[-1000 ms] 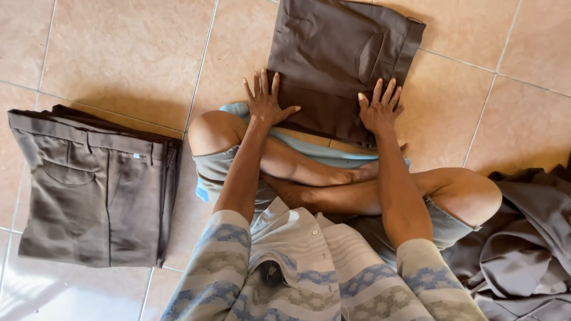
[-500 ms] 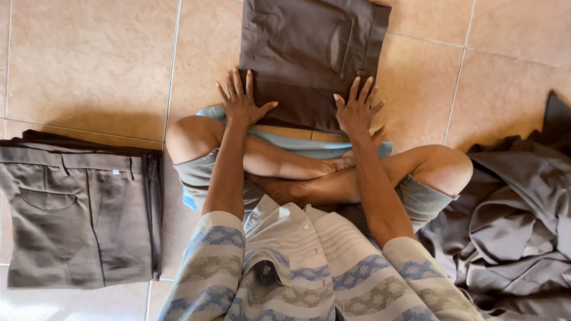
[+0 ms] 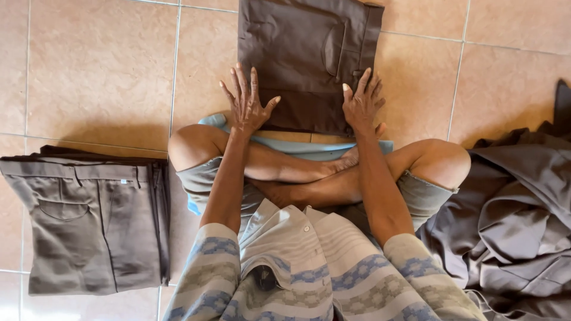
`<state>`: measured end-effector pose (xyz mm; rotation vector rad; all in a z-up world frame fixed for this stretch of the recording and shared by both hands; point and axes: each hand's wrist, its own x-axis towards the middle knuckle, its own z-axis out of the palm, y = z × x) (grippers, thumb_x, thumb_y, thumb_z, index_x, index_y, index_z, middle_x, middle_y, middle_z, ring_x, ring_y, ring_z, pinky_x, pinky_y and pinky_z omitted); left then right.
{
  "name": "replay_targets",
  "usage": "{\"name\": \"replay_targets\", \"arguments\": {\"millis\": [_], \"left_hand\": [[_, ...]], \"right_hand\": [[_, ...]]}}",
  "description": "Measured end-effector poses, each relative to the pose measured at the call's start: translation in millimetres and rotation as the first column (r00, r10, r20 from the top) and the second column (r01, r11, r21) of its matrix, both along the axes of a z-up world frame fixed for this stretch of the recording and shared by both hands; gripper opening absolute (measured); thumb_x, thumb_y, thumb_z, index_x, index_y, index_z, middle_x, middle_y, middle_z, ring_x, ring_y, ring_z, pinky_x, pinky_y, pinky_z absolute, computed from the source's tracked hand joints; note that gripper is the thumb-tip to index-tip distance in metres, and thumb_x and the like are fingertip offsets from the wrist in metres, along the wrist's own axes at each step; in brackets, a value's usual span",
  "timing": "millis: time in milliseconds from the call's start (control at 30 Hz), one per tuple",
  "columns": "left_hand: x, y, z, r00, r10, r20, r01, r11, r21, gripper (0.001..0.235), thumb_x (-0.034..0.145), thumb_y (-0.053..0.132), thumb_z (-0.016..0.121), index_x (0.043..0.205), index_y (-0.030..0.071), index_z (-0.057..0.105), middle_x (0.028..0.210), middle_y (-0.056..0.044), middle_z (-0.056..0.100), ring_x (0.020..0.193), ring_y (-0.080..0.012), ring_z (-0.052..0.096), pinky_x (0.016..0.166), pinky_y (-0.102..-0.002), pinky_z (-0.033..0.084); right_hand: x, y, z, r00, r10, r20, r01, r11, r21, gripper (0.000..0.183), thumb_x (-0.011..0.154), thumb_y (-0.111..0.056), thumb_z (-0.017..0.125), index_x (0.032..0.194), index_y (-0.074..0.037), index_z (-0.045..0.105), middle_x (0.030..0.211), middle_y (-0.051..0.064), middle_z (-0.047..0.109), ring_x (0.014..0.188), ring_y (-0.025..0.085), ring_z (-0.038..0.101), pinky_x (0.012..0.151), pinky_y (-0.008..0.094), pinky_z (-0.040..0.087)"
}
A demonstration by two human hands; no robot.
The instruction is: The person sits cross-legged on a tiled floor and folds a pair of brown trousers by hand. They smooth the fabric, fold the legs together, and fold the garment into a compact rectangle before placing it aside.
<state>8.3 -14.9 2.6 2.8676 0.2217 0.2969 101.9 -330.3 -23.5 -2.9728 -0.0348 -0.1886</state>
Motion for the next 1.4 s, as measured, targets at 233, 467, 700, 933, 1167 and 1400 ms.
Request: {"name": "replay_targets", "arguments": {"millis": [233,467,700,933,1167,1400], "left_hand": [[-7.4,2.8,-38.2,0.975,0.019,-0.221,0.000,0.996,0.086,0.106,0.093,0.088,0.041,0.168,0.016,0.021,0.171,-0.019,0.008,0.158,-0.0440,0.015,0.120,-0.075,0.005],[2.1,4.5,-3.0,0.904,-0.009,-0.428,-0.002,1.000,-0.024,0.113,0.088,0.088,0.045,0.170,0.019,0.009,0.174,-0.017,-0.005,0.160,-0.0386,-0.004,0.123,-0.072,0.000],[2.5,4.2,9.6,0.902,-0.025,-0.432,-0.004,0.998,-0.067,0.115,0.086,0.084,0.053,0.170,0.018,0.011,0.173,-0.020,-0.002,0.159,-0.0416,0.000,0.124,-0.073,0.004],[26.6,47.8,-94.8,0.934,0.345,-0.088,-0.354,0.867,-0.350,0.076,0.090,0.031,0.082,0.147,0.006,0.039,0.139,-0.021,0.052,0.127,-0.0473,0.057,0.102,-0.066,0.048],[14.0,6.0,-6.6,0.995,0.063,0.072,-0.064,0.998,0.014,0.080,0.106,0.036,0.073,0.166,0.017,0.025,0.169,-0.021,0.020,0.150,-0.0449,0.032,0.117,-0.066,0.034],[16.7,14.6,-27.7,0.967,-0.050,-0.249,0.028,0.996,-0.090,0.060,0.114,0.047,0.047,0.166,0.032,0.023,0.172,-0.012,0.009,0.157,-0.0417,0.008,0.113,-0.082,0.017]], "right_hand": [[-9.1,1.0,16.9,0.972,0.055,-0.229,-0.043,0.998,0.055,0.079,0.110,-0.066,0.017,0.166,-0.010,0.005,0.170,0.023,0.017,0.152,0.050,0.024,0.101,0.078,0.030],[18.8,-22.0,-61.9,0.956,-0.263,-0.129,0.292,0.898,0.329,0.088,0.097,-0.063,0.070,0.152,-0.005,0.032,0.131,0.021,0.053,0.116,0.042,0.062,0.084,0.059,0.057],[10.1,-18.1,-30.9,0.985,-0.167,-0.033,0.169,0.937,0.306,0.085,0.096,-0.080,0.055,0.133,-0.005,0.041,0.106,0.017,0.051,0.097,0.040,0.068,0.078,0.050,0.061],[24.8,-29.6,-62.6,0.982,-0.153,-0.114,0.178,0.948,0.264,0.084,0.098,-0.073,0.062,0.138,-0.002,0.041,0.110,0.019,0.058,0.104,0.042,0.069,0.083,0.055,0.060],[-7.4,17.0,30.3,0.998,0.064,0.002,-0.064,0.998,0.012,0.079,0.116,-0.063,0.035,0.167,-0.010,0.009,0.171,0.017,0.014,0.155,0.043,0.026,0.110,0.072,0.034],[-5.8,19.3,4.9,0.991,0.109,-0.081,-0.125,0.963,-0.240,0.069,0.116,-0.063,0.025,0.168,-0.018,0.020,0.170,0.013,0.011,0.153,0.042,0.025,0.106,0.072,0.038]]}}
